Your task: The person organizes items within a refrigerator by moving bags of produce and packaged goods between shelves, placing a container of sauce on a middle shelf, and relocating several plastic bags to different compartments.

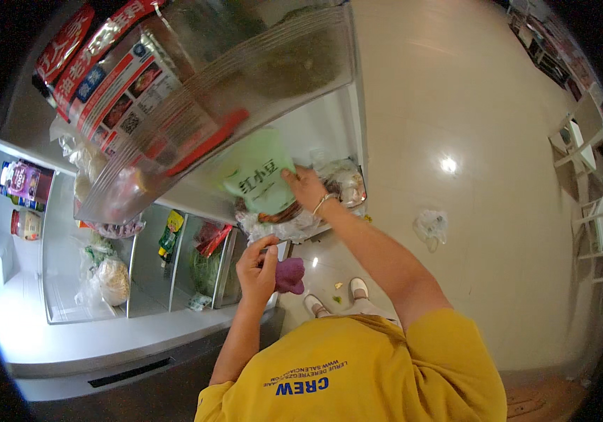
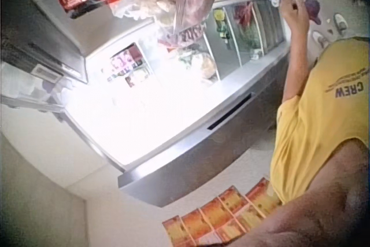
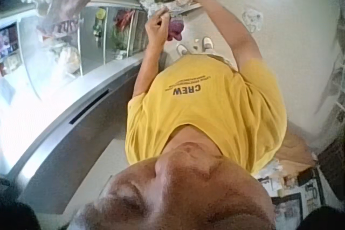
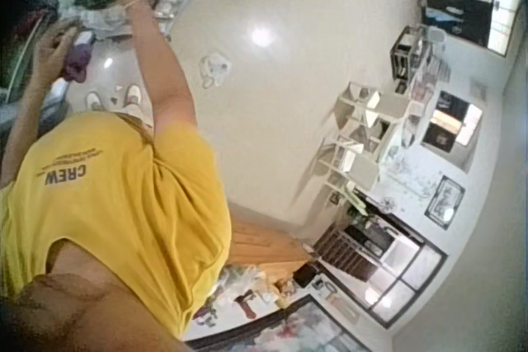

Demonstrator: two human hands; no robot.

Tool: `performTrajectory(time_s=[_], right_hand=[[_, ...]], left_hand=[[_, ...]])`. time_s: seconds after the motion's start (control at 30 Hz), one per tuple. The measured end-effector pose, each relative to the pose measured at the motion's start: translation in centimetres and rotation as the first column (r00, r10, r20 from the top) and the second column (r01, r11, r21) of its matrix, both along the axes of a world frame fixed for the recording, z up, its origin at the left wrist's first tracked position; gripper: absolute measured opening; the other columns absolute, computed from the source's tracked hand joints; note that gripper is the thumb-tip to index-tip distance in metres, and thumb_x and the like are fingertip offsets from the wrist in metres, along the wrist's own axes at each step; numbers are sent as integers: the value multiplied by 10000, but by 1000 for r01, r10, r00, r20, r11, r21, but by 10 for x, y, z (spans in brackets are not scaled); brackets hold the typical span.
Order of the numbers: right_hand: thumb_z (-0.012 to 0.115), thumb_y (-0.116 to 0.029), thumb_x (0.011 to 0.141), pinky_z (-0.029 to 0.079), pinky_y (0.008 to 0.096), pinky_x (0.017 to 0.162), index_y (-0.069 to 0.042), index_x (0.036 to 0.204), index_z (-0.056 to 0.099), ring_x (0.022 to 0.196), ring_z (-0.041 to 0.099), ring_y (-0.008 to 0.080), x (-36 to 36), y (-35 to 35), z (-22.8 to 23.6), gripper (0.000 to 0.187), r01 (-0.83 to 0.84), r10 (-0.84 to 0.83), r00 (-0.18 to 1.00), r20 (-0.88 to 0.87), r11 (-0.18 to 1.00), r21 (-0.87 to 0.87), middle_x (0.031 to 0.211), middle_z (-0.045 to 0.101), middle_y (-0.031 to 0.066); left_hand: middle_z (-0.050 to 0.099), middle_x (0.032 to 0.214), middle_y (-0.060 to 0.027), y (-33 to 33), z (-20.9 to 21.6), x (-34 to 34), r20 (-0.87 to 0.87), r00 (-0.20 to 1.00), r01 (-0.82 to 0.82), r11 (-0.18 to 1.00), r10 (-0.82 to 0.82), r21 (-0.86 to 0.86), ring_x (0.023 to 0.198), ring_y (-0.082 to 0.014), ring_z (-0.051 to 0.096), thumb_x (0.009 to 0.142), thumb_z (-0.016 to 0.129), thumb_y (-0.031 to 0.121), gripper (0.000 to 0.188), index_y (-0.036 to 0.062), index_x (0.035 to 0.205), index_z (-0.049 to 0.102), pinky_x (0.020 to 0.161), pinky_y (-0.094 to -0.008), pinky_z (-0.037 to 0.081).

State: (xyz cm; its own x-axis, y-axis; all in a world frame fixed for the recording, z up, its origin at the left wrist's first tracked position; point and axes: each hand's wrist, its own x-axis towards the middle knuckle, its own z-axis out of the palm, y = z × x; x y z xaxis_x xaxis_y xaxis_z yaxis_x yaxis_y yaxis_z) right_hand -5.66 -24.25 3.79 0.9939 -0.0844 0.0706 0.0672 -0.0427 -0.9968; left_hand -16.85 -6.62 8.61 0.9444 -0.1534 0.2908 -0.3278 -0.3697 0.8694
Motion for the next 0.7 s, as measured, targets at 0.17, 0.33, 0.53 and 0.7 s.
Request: performTrajectory(time_s=[0.17,0.33,0.53,0.7], right_hand=[[463,-400,911,427,367,798,10,1072,563,877,567,263,43,-53,-89,451,31,-68,992,-108,950,-310,970,620,185],[451,-422,914,420,361,814,8,1107,557,870,560,262,35,-38,-81,483,97,-116,988,-102,980,-175,957,627,158],[431,-466,911,411,357,839,1,1164,531,919,549,230,45,-23,-81,541,-92,39,984,-175,948,-305,1008,612,136],[387,-531,901,405,368,851,-6,1121,554,955,550,279,44,-27,-79,594,-48,13,989,-149,972,-231,1049,608,148]], left_hand=[[639,936,-78,12,-39,0,-252,966,-37,997,54,72,603,-106,526,823,605,113,251,22,1057,600,530,-233,411],[625,1033,-126,16,-54,6,-269,957,-49,973,110,226,847,-247,603,801,617,148,368,26,1144,564,688,-316,464],[562,1154,-158,14,-78,20,-77,996,-25,940,55,341,906,-294,605,790,617,155,465,95,1237,506,696,-355,491],[411,1330,-179,-9,-62,56,-145,988,46,794,54,606,990,-370,562,782,600,197,568,183,1318,414,764,-415,498]])
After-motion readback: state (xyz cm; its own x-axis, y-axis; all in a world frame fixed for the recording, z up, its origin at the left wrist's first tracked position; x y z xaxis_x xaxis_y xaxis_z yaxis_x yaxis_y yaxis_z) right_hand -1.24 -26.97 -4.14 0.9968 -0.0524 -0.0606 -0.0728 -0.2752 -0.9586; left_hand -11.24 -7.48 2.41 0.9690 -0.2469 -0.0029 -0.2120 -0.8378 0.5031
